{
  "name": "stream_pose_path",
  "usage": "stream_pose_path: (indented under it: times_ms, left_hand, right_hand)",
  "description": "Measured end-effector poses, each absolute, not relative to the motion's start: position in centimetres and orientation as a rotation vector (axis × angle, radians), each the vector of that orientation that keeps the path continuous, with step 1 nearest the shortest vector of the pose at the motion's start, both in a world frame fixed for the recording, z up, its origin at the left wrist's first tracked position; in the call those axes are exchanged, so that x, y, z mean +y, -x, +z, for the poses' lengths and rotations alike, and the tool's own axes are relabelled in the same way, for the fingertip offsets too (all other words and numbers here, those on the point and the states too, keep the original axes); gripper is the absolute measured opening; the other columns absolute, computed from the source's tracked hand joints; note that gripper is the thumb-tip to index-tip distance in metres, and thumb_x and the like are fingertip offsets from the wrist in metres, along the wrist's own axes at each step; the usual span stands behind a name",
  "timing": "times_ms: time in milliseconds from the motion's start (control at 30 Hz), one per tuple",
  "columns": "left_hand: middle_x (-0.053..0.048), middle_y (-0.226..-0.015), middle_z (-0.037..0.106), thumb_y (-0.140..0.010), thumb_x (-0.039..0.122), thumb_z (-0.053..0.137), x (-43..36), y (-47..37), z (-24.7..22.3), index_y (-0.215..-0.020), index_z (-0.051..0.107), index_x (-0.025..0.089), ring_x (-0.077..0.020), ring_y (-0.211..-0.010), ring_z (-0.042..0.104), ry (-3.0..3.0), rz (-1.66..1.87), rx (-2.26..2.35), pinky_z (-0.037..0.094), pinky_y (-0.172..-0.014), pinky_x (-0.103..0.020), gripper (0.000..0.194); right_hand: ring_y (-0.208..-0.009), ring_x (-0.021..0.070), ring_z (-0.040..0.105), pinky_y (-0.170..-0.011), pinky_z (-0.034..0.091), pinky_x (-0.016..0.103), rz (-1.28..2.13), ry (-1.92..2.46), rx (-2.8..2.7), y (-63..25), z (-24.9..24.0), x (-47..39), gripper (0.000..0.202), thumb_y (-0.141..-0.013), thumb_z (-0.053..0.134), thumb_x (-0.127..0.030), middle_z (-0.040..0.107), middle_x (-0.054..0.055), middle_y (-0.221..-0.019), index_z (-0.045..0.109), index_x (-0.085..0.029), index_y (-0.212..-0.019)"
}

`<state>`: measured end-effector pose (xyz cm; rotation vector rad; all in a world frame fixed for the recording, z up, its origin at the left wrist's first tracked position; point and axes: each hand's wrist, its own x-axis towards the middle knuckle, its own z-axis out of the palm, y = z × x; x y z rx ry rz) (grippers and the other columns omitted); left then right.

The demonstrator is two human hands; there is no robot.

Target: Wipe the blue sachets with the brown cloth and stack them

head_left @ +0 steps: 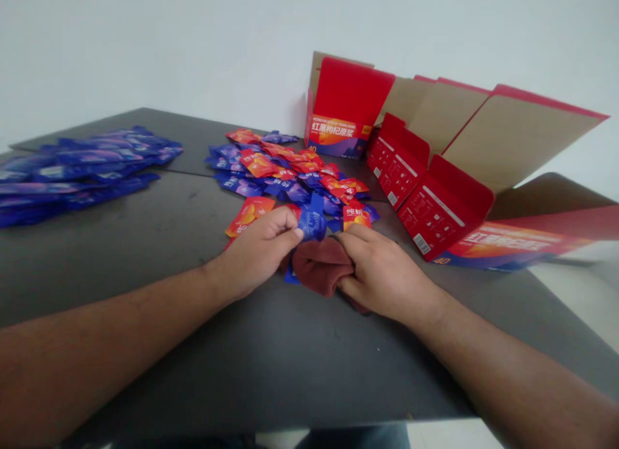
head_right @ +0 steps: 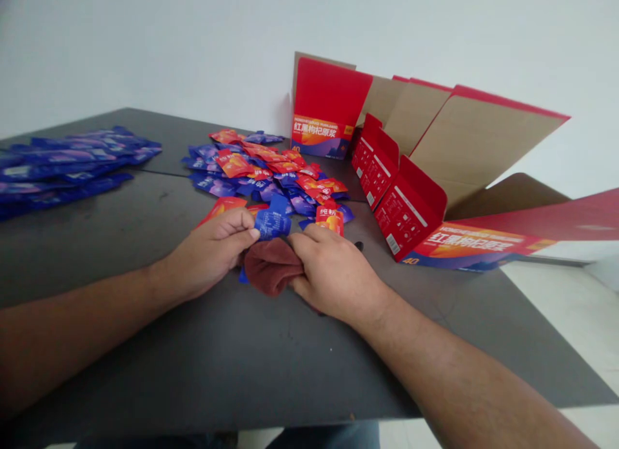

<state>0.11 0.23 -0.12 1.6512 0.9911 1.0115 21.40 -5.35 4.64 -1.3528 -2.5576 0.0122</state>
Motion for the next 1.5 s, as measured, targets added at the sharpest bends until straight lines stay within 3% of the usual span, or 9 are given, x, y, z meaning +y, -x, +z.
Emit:
stream_pose_path:
  times_ms: [167, 333, 467, 667, 800, 967, 1133, 1300, 1500]
  left_hand:
    - [0.003, -0.072, 0.052, -0.093, 0.03, 0.058, 0.22, -0.05, -0.15, -0.079, 0.052, 0.02, -0.0107, -0.064, 0.048, -1.644, 1.032, 0.954, 0.04, -0.057, -0.024, 0.018]
    - [0.005, -0.064, 0.046, -0.094, 0.031, 0.057, 0.14, -0.15, -0.18, -0.08, 0.051, 0.021, -0.0107, -0.056, 0.043, -1.605, 1.031, 0.961, 0.035, -0.051, -0.024, 0.018]
    - [0.003, -0.072, 0.051, -0.092, 0.03, 0.059, 0.11, -0.18, 0.0, -0.078, 0.052, 0.02, -0.0118, -0.065, 0.047, -1.644, 1.053, 0.949, 0.041, -0.059, -0.025, 0.018]
    - [0.004, -0.066, 0.048, -0.091, 0.032, 0.059, 0.07, -0.19, 0.01, -0.079, 0.051, 0.021, -0.0123, -0.058, 0.045, -1.598, 1.056, 0.961, 0.037, -0.053, -0.025, 0.018]
    - [0.002, -0.072, 0.053, -0.092, 0.031, 0.058, 0.11, -0.16, 0.08, -0.079, 0.052, 0.02, -0.0132, -0.065, 0.049, -1.635, 1.046, 0.963, 0.042, -0.059, -0.026, 0.017]
    - [0.003, -0.069, 0.049, -0.092, 0.031, 0.059, 0.18, -0.08, 0.16, -0.078, 0.053, 0.02, -0.0123, -0.062, 0.045, -1.678, 1.072, 0.985, 0.038, -0.057, -0.025, 0.019]
    - [0.003, -0.07, 0.051, -0.092, 0.033, 0.059, 0.08, -0.06, 0.25, -0.079, 0.053, 0.02, -0.0122, -0.062, 0.045, -1.679, 1.038, 0.978, 0.039, -0.057, -0.025, 0.019]
    - [0.005, -0.064, 0.044, -0.094, 0.035, 0.055, 0.08, -0.07, -0.11, -0.081, 0.051, 0.021, -0.011, -0.054, 0.039, -1.611, 0.996, 0.96, 0.033, -0.051, -0.024, 0.02]
    - [0.001, -0.075, 0.051, -0.093, 0.033, 0.057, 0.51, -0.15, -0.4, -0.079, 0.052, 0.021, -0.0139, -0.068, 0.048, -1.661, 1.059, 0.921, 0.043, -0.062, -0.026, 0.019]
  right_hand:
    - [-0.096, 0.0219, 0.059, -0.08, 0.045, 0.032, 0.08, 1.224, -2.673, -21.26, 4.61, -5.43, 0.017, -0.084, 0.064, -0.02, 0.062, 0.005, -0.101, 0.061, -0.02, -0.101]
    - [-0.088, 0.0211, 0.057, -0.076, 0.045, 0.032, 0.029, 1.326, -2.541, -21.51, 4.59, -5.13, 0.014, -0.082, 0.063, -0.018, 0.06, 0.006, -0.095, 0.059, -0.018, -0.096]
    - [-0.098, 0.0225, 0.058, -0.082, 0.046, 0.032, 0.138, 1.2, -2.663, -21.39, 4.5, -5.25, 0.02, -0.084, 0.064, -0.018, 0.063, 0.006, -0.102, 0.062, -0.019, -0.104]
    - [-0.087, 0.021, 0.056, -0.076, 0.046, 0.032, 0.074, 1.311, -2.546, -21.33, 4.5, -5.25, 0.012, -0.083, 0.061, -0.017, 0.06, 0.005, -0.094, 0.058, -0.019, -0.094]
    - [-0.096, 0.0222, 0.058, -0.08, 0.046, 0.032, 0.138, 1.215, -2.654, -21.2, 4.42, -5.3, 0.017, -0.084, 0.063, -0.018, 0.062, 0.005, -0.1, 0.061, -0.019, -0.101]
    - [-0.088, 0.0212, 0.057, -0.076, 0.045, 0.032, 0.054, 1.314, -2.549, -21.26, 4.49, -5.25, 0.014, -0.082, 0.063, -0.018, 0.06, 0.005, -0.094, 0.059, -0.018, -0.095]
    - [-0.097, 0.0219, 0.058, -0.081, 0.046, 0.032, 0.136, 1.198, -2.665, -21.37, 4.44, -5.34, 0.018, -0.085, 0.063, -0.018, 0.062, 0.006, -0.102, 0.061, -0.019, -0.103]
    - [-0.087, 0.0213, 0.056, -0.076, 0.046, 0.033, 0.001, 1.339, -2.481, -21.85, 4.55, -4.87, 0.013, -0.083, 0.061, -0.017, 0.06, 0.006, -0.096, 0.057, -0.019, -0.095]
    - [-0.098, 0.0228, 0.058, -0.084, 0.046, 0.034, 0.1, 1.216, -2.656, -21.63, 4.59, -5.05, 0.02, -0.083, 0.062, -0.016, 0.062, 0.006, -0.103, 0.061, -0.02, -0.103]
